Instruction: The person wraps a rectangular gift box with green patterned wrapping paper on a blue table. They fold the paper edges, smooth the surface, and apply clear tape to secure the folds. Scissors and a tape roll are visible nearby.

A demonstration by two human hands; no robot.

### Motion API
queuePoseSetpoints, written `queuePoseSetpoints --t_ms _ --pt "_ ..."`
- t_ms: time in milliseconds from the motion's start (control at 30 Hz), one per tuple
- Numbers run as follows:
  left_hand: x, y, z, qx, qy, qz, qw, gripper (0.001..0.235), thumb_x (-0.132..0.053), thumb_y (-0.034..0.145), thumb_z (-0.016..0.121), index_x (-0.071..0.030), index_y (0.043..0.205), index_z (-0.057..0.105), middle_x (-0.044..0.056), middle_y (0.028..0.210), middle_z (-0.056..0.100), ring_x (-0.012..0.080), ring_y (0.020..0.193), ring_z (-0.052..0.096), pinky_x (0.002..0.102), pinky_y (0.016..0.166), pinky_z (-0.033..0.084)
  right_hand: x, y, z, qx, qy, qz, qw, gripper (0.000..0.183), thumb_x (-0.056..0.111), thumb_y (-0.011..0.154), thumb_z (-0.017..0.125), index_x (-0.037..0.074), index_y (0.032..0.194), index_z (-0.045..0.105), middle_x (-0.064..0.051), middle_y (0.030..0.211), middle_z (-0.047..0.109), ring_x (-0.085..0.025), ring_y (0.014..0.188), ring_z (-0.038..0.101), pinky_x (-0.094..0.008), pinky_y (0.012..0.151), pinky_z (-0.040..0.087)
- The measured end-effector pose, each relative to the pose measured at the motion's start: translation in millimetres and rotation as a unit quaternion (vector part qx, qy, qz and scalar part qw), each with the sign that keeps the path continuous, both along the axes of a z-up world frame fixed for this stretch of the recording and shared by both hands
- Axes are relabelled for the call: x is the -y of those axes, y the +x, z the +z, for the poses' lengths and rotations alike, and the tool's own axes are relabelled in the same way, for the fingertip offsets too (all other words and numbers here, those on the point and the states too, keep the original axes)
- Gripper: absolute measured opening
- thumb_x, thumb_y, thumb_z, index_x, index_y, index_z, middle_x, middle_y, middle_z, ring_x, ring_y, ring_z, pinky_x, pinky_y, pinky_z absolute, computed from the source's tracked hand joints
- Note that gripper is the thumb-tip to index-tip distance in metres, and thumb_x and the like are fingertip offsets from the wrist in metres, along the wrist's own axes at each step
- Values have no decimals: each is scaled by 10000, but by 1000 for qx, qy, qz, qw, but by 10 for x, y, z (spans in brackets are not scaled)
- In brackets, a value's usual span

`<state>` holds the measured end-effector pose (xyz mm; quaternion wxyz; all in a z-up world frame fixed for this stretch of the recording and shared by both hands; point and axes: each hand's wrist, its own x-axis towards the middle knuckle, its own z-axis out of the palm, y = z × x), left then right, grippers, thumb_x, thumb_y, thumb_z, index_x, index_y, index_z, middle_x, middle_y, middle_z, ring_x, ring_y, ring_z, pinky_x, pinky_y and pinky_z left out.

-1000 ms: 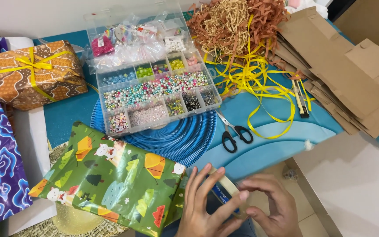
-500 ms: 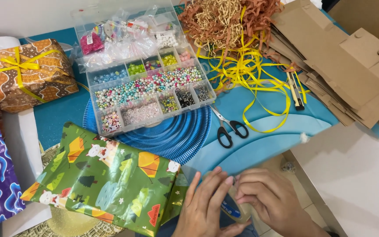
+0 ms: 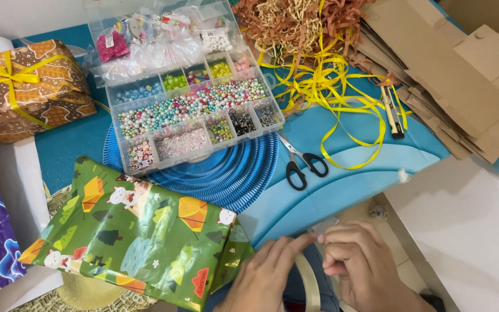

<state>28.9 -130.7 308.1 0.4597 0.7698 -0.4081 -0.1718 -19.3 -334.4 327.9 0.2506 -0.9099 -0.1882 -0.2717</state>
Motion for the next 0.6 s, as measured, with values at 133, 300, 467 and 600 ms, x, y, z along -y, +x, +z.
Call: queuePoseSetpoints --t_ms 133,300,467,600 --pt "-16 -7 -38 -38 13 -66 997 913 -741 903 380 -90 1542 384 173 1319 495 376 1102 543 536 694 471 2 99 58 -21 -51 7 998 213 196 1052 427 97 929 571 -60 977 644 -244 990 688 -436 911 524" --pt "-63 -8 14 -10 -87 -35 996 863 -764 991 323 -66 1481 460 165 1250 553 345 1087 595 436 843 480 85 91 89 -93 -13 -33 995 198 301 959 623 131 1054 663 -8 1005 685 -179 946 660 -365 873 519" --pt "-78 -3 198 -60 -132 -23 989 836 -773 1033 308 -104 1501 489 150 1211 606 285 1109 627 386 923 483 220 481 128 -132 62 -121 982 314 172 993 600 49 1281 615 -94 1125 668 -206 1034 673 -350 956 516" --pt "-85 -3 137 -89 -128 -12 988 979 -923 941 296 -151 1511 485 124 1176 610 268 1123 645 382 920 468 506 952 -247 -187 -57 -140 971 464 298 975 663 101 1389 589 -78 1232 586 -258 1165 606 -422 932 514"
